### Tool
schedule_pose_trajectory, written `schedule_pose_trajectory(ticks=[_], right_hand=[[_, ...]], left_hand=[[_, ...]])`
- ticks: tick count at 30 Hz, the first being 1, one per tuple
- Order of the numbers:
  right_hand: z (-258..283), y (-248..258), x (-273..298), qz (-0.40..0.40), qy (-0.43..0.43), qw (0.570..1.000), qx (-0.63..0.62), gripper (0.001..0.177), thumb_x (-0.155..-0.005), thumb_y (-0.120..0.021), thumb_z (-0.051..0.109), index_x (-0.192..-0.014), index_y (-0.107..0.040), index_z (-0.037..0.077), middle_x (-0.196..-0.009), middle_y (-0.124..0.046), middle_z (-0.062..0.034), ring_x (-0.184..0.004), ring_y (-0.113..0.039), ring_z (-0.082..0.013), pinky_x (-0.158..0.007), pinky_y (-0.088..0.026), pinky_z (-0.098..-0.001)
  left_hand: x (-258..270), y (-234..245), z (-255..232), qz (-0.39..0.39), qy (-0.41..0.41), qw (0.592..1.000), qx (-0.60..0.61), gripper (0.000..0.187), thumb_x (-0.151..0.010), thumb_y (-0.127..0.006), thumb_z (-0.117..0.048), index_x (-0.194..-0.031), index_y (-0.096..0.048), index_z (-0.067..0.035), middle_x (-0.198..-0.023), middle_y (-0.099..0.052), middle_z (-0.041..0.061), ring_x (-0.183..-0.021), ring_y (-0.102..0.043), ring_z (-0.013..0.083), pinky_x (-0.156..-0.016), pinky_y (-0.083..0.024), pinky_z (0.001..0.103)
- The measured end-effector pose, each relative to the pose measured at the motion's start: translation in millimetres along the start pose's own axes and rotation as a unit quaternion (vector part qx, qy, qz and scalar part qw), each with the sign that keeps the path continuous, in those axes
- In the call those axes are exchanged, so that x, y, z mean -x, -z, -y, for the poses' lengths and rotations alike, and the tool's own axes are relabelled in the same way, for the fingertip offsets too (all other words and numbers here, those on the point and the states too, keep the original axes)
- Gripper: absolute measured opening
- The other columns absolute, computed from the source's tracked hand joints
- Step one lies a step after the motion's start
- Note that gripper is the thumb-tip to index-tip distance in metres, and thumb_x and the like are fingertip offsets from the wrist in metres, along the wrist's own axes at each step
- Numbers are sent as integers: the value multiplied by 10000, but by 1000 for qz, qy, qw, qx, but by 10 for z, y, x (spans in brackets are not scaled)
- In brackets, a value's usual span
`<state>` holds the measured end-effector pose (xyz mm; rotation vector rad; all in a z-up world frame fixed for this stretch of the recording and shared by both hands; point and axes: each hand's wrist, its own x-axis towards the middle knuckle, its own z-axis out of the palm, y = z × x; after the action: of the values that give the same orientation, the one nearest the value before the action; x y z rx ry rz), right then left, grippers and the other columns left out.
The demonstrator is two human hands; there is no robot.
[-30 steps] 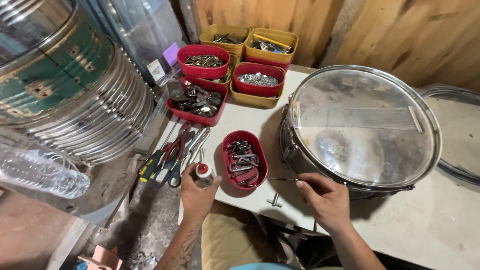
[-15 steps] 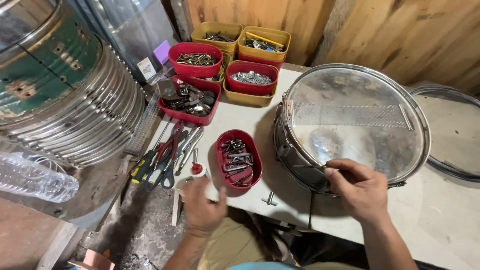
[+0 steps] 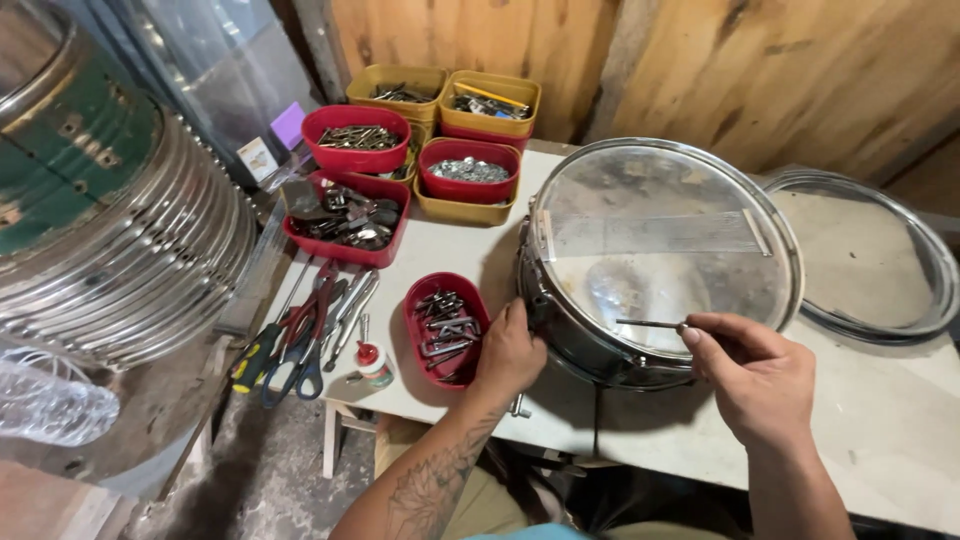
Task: The person works on a snare drum placed on a table, using a small tool to tighten the tension rods around the drumhead. They apply glue from a small bottle to the drum hardware and tap the drumhead to check the tension.
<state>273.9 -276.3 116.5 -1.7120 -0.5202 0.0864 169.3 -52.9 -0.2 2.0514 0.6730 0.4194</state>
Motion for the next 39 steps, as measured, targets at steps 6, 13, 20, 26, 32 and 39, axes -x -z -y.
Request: schedule_pose_trajectory(ticks=[6, 13, 20, 26, 32, 39], right_hand=[[-34, 225, 54, -22, 3, 1000, -9, 153, -926, -748, 7, -1065, -738, -55, -656, -619, -119, -556, -516, -151, -553, -462, -236], [-364, 253, 58, -32, 52, 995, -75, 160, -928, -744, 15, -1069, -719, -58, -766, -674, -121, -600, -572, -131, -567, -482, -200], [-678, 82, 96, -95, 51, 979, -174, 184, -914, -749, 14, -1089, -714, -35, -819, -695, -125, -554, -577, -126, -511, -489, -196], [-786, 112, 60, -127, 76, 976, -161, 182, -958, -725, 22, -1113, -690, -67, -867, -687, -166, -544, -565, -159, -495, -470, -223], [-966, 266, -189, -150, 87, 974, -145, 181, -980, -735, 37, -1140, -700, -38, -787, -657, -112, -542, -564, -120, -490, -475, -212], [-1105, 590, -717, -163, 41, 974, -153, 130, -1002, -728, 124, -1094, -698, 37, -815, -660, -70, -491, -504, -103, -447, -415, -229]], left_hand=[[-163, -137, 157, 6, 33, 999, -15, 159, -912, -501, 44, -1059, -500, -20, -916, -557, 90, -812, -610, 241, -670, -598, 310], [-19, -98, -39, 46, 34, 997, -46, 249, -906, -466, 26, -1153, -492, 8, -895, -511, 60, -747, -566, 204, -592, -568, 290], [267, -292, 66, 29, 17, 998, -50, 83, -889, -462, -45, -958, -453, -90, -849, -486, 50, -743, -520, 197, -577, -484, 319], [472, -326, 11, 19, 57, 996, -61, 203, -954, -518, -273, -1061, -488, -104, -933, -585, 87, -826, -595, 243, -655, -530, 412], [562, -588, 48, -2, 18, 1000, -13, 185, -919, -530, -184, -1059, -518, -64, -968, -600, 115, -782, -632, 258, -550, -591, 377], [663, -903, -209, 57, 10, 998, 11, 160, -976, -513, -226, -1012, -520, -70, -948, -560, 94, -723, -556, 203, -530, -539, 299]])
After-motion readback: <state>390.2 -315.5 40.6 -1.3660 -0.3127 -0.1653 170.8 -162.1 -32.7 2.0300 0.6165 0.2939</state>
